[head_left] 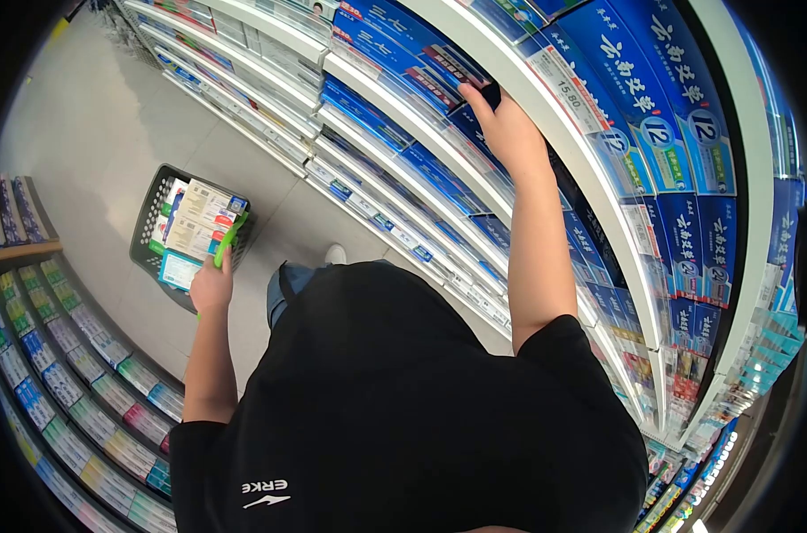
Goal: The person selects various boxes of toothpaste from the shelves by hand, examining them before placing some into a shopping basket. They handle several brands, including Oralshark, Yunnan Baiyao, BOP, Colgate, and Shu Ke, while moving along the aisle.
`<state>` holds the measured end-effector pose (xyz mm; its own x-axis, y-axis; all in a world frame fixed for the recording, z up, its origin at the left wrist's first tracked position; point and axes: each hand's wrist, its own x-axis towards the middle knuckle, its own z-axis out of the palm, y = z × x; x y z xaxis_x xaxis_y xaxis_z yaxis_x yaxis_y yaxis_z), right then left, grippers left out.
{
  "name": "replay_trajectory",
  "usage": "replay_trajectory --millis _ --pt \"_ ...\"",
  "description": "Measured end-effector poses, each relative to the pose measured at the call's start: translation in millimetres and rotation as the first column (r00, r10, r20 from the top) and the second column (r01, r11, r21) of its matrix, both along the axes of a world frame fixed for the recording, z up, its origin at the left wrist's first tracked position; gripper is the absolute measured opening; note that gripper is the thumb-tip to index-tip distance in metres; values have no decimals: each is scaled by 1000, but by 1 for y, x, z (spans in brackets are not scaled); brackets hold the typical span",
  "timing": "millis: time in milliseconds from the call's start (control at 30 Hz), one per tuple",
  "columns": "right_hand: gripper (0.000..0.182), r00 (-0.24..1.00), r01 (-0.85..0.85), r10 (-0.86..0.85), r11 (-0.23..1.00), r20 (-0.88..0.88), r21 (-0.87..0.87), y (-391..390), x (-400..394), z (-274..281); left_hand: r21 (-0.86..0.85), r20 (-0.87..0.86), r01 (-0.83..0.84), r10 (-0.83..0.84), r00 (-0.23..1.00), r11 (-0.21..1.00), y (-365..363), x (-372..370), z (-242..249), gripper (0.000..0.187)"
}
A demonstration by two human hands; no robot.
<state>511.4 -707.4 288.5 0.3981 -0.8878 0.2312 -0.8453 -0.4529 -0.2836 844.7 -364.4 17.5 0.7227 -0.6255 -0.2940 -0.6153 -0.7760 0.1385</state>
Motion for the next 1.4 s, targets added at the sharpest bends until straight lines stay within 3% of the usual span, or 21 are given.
replay_trajectory --millis 333,533,633,767,867,1067,1167,1300,1333,1367,1400 --pt "63 999 44 -44 999 8 17 -15 4 -10 -1 9 -5 5 1000 1000 1 1 -2 65" --pt "78 968 103 -92 994 -235 35 10 -19 7 44 -24 11 -9 1000 999 -3 1 6 71" --pt "86 977 41 -56 996 -205 -81 17 -43 0 41 -24 4 -3 1000 999 -4 0 8 72" --pt "87 969 59 -75 996 -234 -73 11 -61 -11 7 5 0 0 1000 1000 -3 1 5 71" --pt "87 965 154 -137 986 -222 58 14 -57 -3 -8 3 8 -8 1000 1000 -3 1 5 71" --pt "94 957 140 -103 982 -270 123 6 -60 -3 48 0 14 -14 1000 999 -4 3 5 71" --pt "90 969 -11 -9 997 -249 -79 -6 -75 -26 23 23 21 -22 1000 1000 1 6 -4 71" --pt "77 964 140 -77 961 -254 239 12 -59 11 -1 18 57 -57 998 998 8 10 -13 71" --pt "80 975 43 -10 989 -223 145 14 -64 10 10 3 60 -60 998 998 8 11 -13 71" --pt "84 985 -58 17 970 -173 -236 11 -75 -19 5 9 70 -70 997 998 8 11 -12 71" --pt "85 985 -44 -5 960 -173 -276 17 -84 -20 4 18 76 -76 997 997 9 9 -9 71"
